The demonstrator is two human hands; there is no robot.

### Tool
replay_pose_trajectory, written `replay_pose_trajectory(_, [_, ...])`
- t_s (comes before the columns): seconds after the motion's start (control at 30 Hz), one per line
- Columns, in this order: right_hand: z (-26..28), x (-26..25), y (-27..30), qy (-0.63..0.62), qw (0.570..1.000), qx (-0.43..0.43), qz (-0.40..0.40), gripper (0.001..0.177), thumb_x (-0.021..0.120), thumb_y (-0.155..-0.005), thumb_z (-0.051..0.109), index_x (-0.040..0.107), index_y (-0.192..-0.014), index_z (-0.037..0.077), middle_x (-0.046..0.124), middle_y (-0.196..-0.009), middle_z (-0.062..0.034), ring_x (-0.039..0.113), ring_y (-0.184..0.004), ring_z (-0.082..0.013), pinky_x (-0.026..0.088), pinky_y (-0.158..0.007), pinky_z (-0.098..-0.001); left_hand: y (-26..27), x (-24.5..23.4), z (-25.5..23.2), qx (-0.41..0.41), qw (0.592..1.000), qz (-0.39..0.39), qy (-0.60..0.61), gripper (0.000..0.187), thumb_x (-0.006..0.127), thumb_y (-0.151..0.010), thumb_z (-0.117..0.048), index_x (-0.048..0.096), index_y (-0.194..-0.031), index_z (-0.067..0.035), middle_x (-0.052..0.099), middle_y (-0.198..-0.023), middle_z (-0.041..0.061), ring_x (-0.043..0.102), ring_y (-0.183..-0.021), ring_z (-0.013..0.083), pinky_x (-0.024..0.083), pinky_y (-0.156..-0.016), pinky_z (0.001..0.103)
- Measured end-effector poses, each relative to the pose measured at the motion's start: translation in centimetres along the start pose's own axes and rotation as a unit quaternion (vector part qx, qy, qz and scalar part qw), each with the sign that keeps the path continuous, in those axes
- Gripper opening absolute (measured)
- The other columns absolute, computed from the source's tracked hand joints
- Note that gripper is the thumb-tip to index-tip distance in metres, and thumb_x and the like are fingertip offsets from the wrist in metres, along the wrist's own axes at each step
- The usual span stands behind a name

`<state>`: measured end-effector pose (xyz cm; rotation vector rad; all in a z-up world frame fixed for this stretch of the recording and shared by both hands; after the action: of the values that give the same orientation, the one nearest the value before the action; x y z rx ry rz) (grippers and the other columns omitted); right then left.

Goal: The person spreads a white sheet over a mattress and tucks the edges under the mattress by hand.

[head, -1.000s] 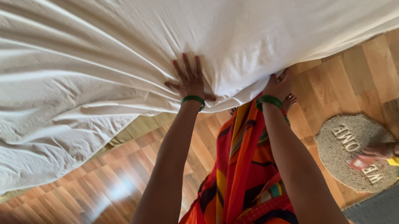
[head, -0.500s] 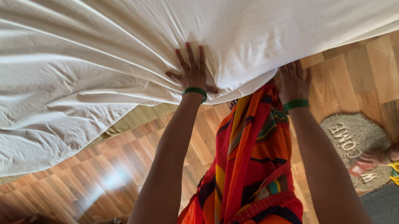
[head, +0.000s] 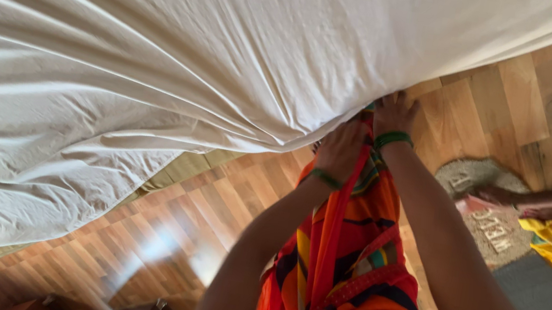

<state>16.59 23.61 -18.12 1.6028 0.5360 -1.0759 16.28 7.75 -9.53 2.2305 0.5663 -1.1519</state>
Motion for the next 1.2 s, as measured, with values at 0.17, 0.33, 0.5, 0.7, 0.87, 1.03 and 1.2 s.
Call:
replay_pose_trajectory(0.17, [-0.9, -1.4, 0.3, -0.015, 0.999, -0.024, 0.034, 0.046, 0.052, -0.098, 0.028, 0.061, -0.142, 0.019, 0.045, -0.154, -0.0074, 0.039, -0.142, -0.0333, 0.03, -0.111, -0.0636, -6.5, 1.8, -0.5, -0.102, 0.994, 0.037, -0.021, 0.061, 0.057, -0.093, -0.016, 0.045, -0.152, -0.009, 0.046, -0.156, 0.012, 0.046, -0.143, 0.0319, 0.037, -0.12, 0.049])
replay_pose_trajectory(0.33, [-1.1, -2.9, 1.0, -0.028, 0.997, -0.043, 0.049, 0.043, 0.053, -0.1, 0.024, 0.061, -0.143, 0.024, 0.046, -0.155, -0.0058, 0.039, -0.144, -0.0334, 0.029, -0.114, -0.0625, -7.2, 1.7, 0.1, -0.149, 0.981, 0.12, -0.034, 0.078, 0.066, -0.079, -0.021, 0.04, -0.152, -0.012, 0.043, -0.156, 0.009, 0.041, -0.144, 0.0289, 0.031, -0.119, 0.051])
replay_pose_trajectory(0.5, [-1.4, -4.2, 1.1, -0.031, 0.992, -0.081, 0.091, 0.048, 0.053, -0.096, 0.025, 0.055, -0.144, 0.029, 0.036, -0.16, -0.0008, 0.03, -0.148, -0.0325, 0.018, -0.12, -0.0613, -8.9, 2.1, 1.2, -0.198, 0.949, 0.245, -0.002, 0.076, 0.066, -0.086, -0.018, 0.035, -0.155, -0.017, 0.034, -0.164, 0.011, 0.034, -0.15, 0.0307, 0.028, -0.123, 0.05])
replay_pose_trajectory(0.7, [-5.3, -4.7, 2.8, -0.074, 0.986, -0.122, 0.086, 0.058, 0.054, -0.1, 0.014, 0.045, -0.156, 0.026, 0.033, -0.17, -0.0014, 0.028, -0.158, -0.027, 0.019, -0.128, -0.0538, -9.1, 2.3, 1.8, -0.242, 0.918, 0.313, 0.037, 0.082, 0.066, -0.086, -0.018, 0.027, -0.158, -0.019, 0.028, -0.166, 0.012, 0.029, -0.151, 0.0315, 0.026, -0.123, 0.047])
replay_pose_trajectory(0.87, [-11.3, -6.2, 2.7, -0.047, 0.996, -0.073, 0.004, 0.071, 0.058, -0.092, 0.021, 0.036, -0.159, 0.017, 0.03, -0.166, -0.0114, 0.024, -0.154, -0.0312, 0.016, -0.122, -0.0562, -8.8, 2.1, 2.4, -0.259, 0.906, 0.332, 0.048, 0.087, 0.067, -0.086, -0.018, 0.021, -0.16, -0.02, 0.023, -0.167, 0.013, 0.025, -0.153, 0.0322, 0.025, -0.124, 0.045])
replay_pose_trajectory(1.03, [-14.4, -7.1, -1.3, -0.031, 0.992, -0.051, 0.115, 0.065, 0.055, -0.096, 0.024, 0.037, -0.159, 0.019, 0.034, -0.165, -0.0067, 0.023, -0.156, -0.028, 0.014, -0.127, -0.056, -8.7, 2.3, 3.0, -0.259, 0.899, 0.351, 0.05, 0.092, 0.067, -0.086, -0.018, 0.016, -0.163, -0.021, 0.018, -0.169, 0.014, 0.022, -0.154, 0.0328, 0.024, -0.124, 0.043])
replay_pose_trajectory(1.2, [-14.6, -5.6, -2.6, 0.024, 0.993, -0.077, 0.082, 0.061, 0.041, -0.097, 0.02, 0.035, -0.158, 0.025, 0.032, -0.163, 0.0013, 0.025, -0.153, -0.0233, 0.008, -0.122, -0.0584, -9.2, 0.0, 1.6, -0.24, 0.903, 0.353, 0.043, 0.104, 0.073, -0.083, -0.025, 0.006, -0.162, -0.022, 0.011, -0.17, 0.012, 0.017, -0.154, 0.0313, 0.021, -0.123, 0.041])
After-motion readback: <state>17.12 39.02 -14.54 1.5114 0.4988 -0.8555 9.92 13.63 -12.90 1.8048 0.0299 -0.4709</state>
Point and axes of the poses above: each hand's wrist, its own y-axis away from the middle knuckle, its own x-axis out of the palm, z = x × y, the point moved 4 cm from there along -y, towards the middle knuckle
